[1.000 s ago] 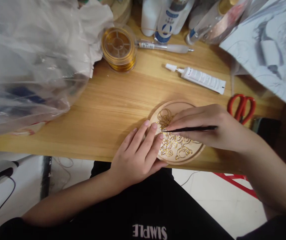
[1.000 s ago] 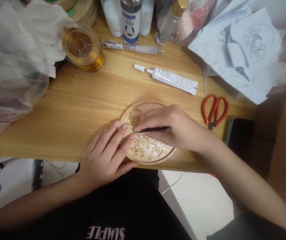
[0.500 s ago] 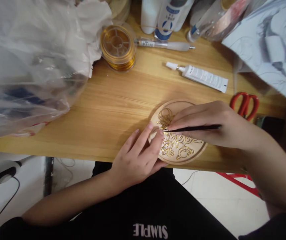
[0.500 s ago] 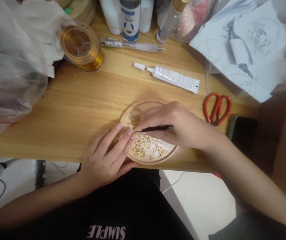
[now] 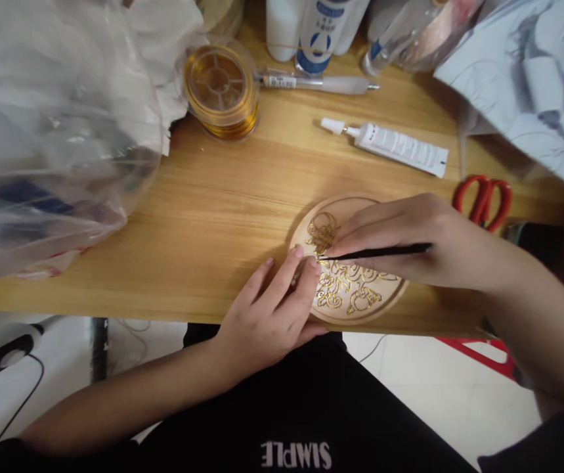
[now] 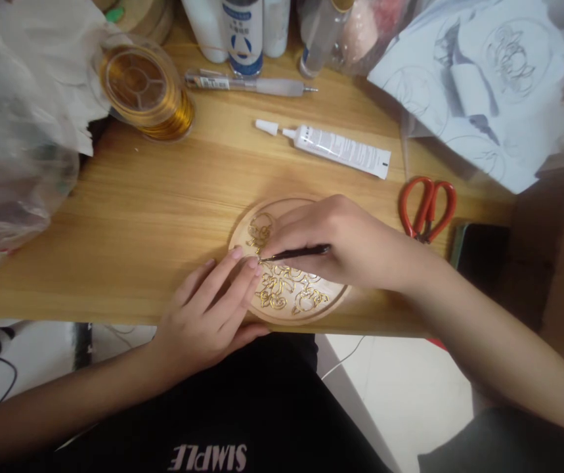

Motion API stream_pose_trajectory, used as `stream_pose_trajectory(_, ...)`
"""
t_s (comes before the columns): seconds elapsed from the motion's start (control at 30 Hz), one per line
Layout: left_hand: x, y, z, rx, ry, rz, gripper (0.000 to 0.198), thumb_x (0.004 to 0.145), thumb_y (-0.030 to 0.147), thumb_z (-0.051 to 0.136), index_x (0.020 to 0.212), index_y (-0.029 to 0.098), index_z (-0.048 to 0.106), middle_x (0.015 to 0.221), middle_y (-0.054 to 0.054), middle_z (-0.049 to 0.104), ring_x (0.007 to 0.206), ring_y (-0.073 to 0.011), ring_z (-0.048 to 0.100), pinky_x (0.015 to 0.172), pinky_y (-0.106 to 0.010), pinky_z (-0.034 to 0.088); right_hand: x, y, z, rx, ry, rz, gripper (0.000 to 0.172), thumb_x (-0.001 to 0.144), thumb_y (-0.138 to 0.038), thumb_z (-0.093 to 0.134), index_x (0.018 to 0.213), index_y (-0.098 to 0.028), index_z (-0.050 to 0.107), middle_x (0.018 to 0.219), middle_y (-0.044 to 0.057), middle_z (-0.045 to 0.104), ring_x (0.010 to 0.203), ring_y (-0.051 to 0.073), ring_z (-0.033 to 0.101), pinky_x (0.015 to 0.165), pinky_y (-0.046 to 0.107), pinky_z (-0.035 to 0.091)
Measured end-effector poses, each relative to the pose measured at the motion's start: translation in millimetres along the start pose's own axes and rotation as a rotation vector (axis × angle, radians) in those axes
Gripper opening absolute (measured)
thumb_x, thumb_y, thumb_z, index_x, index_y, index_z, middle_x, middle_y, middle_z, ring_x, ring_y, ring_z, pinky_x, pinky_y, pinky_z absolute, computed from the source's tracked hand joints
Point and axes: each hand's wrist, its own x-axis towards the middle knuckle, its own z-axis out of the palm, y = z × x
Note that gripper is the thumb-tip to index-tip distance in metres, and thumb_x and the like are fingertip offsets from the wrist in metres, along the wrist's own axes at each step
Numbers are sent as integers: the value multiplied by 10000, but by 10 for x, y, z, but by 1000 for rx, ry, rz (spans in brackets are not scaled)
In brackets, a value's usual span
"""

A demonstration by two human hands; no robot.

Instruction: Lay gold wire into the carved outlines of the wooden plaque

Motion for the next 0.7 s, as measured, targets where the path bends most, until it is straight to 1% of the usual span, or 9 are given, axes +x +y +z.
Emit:
stream_pose_trajectory(0.07,2,-5,0,-20,4,-7,604,982,528,374,1220,28,614,1289,-120,625,1231,-304,555,942,-399,460,-17,-11,18,-3,5,16,182,916,-148,544,972,-174,715,912,56,748,943,132,690,847,217,537)
stream_pose_trajectory(0.23,-3,-15,-4,-61,1,-10,564,969,514,425,1225,49,615,1280,-124,631,1251,-298,542,995,-388,429,-64,-58,83,41,71,125,157,924,-240,563,954,-183,706,903,42,754,861,145,715,750,242,560)
stream_pose_trajectory(0.33,-2,-19,-6,-58,-7,-9,566,970,511,422,1219,41,617,1287,-119,627,1239,-298,551,976,-390,440,-85,-104,124,52,103,162,131,912,-222,582,948,-179,701,904,44,756,857,147,716,759,251,559)
stream_pose_trajectory(0.43,3,-22,-5,-67,-9,-8,578,967,513,428,1220,27,612,1286,-122,627,1233,-305,555,965,-393,446,-108,-156,176,4,140,204,122,902,-225,601,948,-168,699,900,59,754,844,149,714,747,253,554)
stream_pose_trajectory(0.6,-1,-24,-3,-97,-10,-10,555,958,502,459,1237,45,606,1292,-135,621,1256,-308,538,1015,-395,417,-140,-249,286,-71,216,250,157,899,-189,592,1020,-217,689,878,26,739,835,154,705,738,273,554)
stream_pose_trajectory(0.7,-11,-23,1,-79,-9,-9,556,969,503,432,1240,51,608,1303,-129,614,1254,-305,541,1006,-396,423,-143,-310,349,-106,260,273,160,893,-169,583,993,-220,698,858,26,736,812,158,702,712,271,560)
